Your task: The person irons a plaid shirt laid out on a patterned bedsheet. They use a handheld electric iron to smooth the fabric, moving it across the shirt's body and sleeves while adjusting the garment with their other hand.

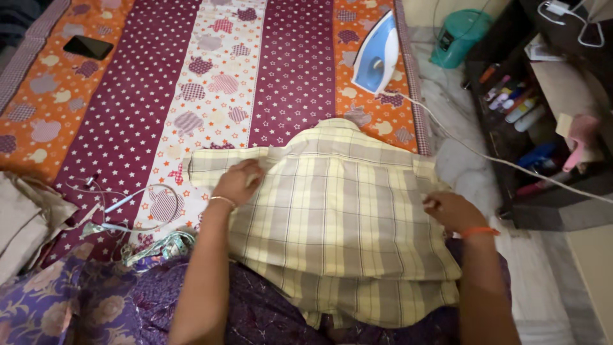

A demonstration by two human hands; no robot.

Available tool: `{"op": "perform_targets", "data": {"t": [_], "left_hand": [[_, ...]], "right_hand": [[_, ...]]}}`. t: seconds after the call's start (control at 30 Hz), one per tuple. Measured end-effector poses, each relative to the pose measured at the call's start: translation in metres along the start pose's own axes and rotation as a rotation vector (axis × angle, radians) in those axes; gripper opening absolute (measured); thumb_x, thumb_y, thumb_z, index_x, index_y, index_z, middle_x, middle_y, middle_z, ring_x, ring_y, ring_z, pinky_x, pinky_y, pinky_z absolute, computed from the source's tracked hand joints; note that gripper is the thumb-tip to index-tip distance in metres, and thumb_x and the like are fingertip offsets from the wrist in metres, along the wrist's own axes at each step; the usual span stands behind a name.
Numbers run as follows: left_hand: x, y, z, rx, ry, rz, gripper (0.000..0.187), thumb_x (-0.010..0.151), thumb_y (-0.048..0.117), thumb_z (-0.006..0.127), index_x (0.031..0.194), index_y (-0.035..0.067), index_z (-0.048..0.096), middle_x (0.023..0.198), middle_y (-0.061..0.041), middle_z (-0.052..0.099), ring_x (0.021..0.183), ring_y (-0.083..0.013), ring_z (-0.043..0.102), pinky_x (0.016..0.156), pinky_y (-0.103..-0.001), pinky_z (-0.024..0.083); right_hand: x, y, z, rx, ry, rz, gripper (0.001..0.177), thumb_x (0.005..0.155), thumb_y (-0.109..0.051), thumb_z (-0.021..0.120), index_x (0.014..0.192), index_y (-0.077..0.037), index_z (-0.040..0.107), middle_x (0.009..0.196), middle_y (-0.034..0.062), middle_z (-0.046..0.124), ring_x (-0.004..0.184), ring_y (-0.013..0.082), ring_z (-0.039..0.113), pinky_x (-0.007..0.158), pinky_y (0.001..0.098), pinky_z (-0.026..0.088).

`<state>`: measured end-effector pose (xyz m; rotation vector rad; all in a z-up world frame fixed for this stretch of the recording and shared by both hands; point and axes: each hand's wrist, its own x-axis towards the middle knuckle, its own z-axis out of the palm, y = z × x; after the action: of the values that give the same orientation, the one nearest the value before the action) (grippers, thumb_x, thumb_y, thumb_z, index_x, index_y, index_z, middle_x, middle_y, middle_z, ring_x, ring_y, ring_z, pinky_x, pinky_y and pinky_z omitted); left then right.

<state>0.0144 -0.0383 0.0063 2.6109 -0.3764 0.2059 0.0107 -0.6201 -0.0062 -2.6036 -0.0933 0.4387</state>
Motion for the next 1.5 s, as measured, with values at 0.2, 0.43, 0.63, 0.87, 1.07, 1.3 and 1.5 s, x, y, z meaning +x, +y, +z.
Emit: {"op": "perform_targets", "data": {"t": [0.2, 0.43, 0.63, 0.87, 1.07, 1.3, 1.5], "left_hand": [[0.041, 0.003, 0.035, 0.249, 0.110, 0.013, 0.037, 0.087, 0.015, 0.063, 0.124, 0.016, 0.063, 0.143, -0.006, 0.059, 0.119, -0.0318, 0.066, 0.094, -0.051, 0.050], [0.050, -0.036, 0.049, 0.021, 0.008, -0.174, 0.062, 0.097, 0.026, 0.056, 0.155, 0.012, 0.038, 0.156, -0.015, 0.042, 0.100, -0.0444, 0.065, 0.087, -0.052, 0.054], [0.079, -0.043, 0.064, 0.095, -0.039, -0.297, 0.044, 0.098, 0.033, 0.060, 0.136, 0.012, 0.054, 0.145, -0.014, 0.053, 0.097, -0.0405, 0.068, 0.082, -0.052, 0.056], [0.079, -0.054, 0.028, 0.004, 0.236, -0.441, 0.017, 0.097, 0.022, 0.065, 0.109, 0.011, 0.068, 0.121, -0.014, 0.063, 0.088, -0.0408, 0.069, 0.076, -0.052, 0.055], [0.074, -0.052, 0.020, 0.081, 0.320, -0.469, 0.015, 0.097, 0.022, 0.067, 0.107, 0.011, 0.069, 0.113, -0.013, 0.064, 0.093, -0.0378, 0.068, 0.076, -0.050, 0.056], [0.070, -0.088, 0.020, 0.192, -0.024, -0.421, 0.042, 0.086, 0.047, 0.074, 0.107, 0.010, 0.071, 0.108, -0.016, 0.069, 0.101, -0.0386, 0.067, 0.081, -0.053, 0.054], [0.069, -0.080, 0.002, 0.082, 0.088, -0.713, 0.026, 0.099, 0.035, 0.064, 0.117, 0.018, 0.072, 0.117, -0.019, 0.068, 0.101, -0.0419, 0.067, 0.087, -0.052, 0.053]], "right_hand": [[0.101, -0.066, 0.048, 0.318, 0.194, -0.220, 0.031, 0.090, -0.014, 0.066, 0.120, -0.006, 0.068, 0.110, 0.0116, 0.067, 0.059, 0.0208, 0.070, 0.060, 0.0353, 0.057], [0.155, -0.092, 0.062, 0.468, 0.321, -0.150, 0.045, 0.092, -0.010, 0.068, 0.136, -0.006, 0.059, 0.118, 0.0160, 0.064, 0.075, 0.0187, 0.070, 0.061, 0.0330, 0.057], [0.180, -0.082, 0.074, 0.347, 0.354, -0.254, 0.045, 0.092, -0.012, 0.073, 0.133, 0.000, 0.056, 0.120, 0.0151, 0.065, 0.085, 0.0189, 0.071, 0.070, 0.0324, 0.056], [0.177, -0.110, 0.075, 0.182, 0.641, -0.309, 0.021, 0.097, -0.007, 0.074, 0.114, 0.004, 0.066, 0.105, 0.0188, 0.061, 0.078, 0.0285, 0.063, 0.072, 0.0384, 0.051], [0.185, -0.134, 0.088, 0.306, 0.598, -0.448, 0.035, 0.092, -0.002, 0.065, 0.126, 0.002, 0.062, 0.114, 0.0211, 0.058, 0.077, 0.0286, 0.063, 0.069, 0.0376, 0.053], [0.177, -0.079, 0.068, -0.055, 0.564, -0.364, 0.038, 0.095, -0.022, 0.075, 0.123, -0.001, 0.062, 0.119, 0.0247, 0.063, 0.100, 0.0426, 0.064, 0.085, 0.0484, 0.052], [0.162, -0.042, 0.032, -0.012, 0.483, -0.071, 0.031, 0.094, -0.017, 0.069, 0.121, -0.001, 0.064, 0.117, 0.0240, 0.064, 0.102, 0.0427, 0.064, 0.090, 0.0490, 0.052]]}}
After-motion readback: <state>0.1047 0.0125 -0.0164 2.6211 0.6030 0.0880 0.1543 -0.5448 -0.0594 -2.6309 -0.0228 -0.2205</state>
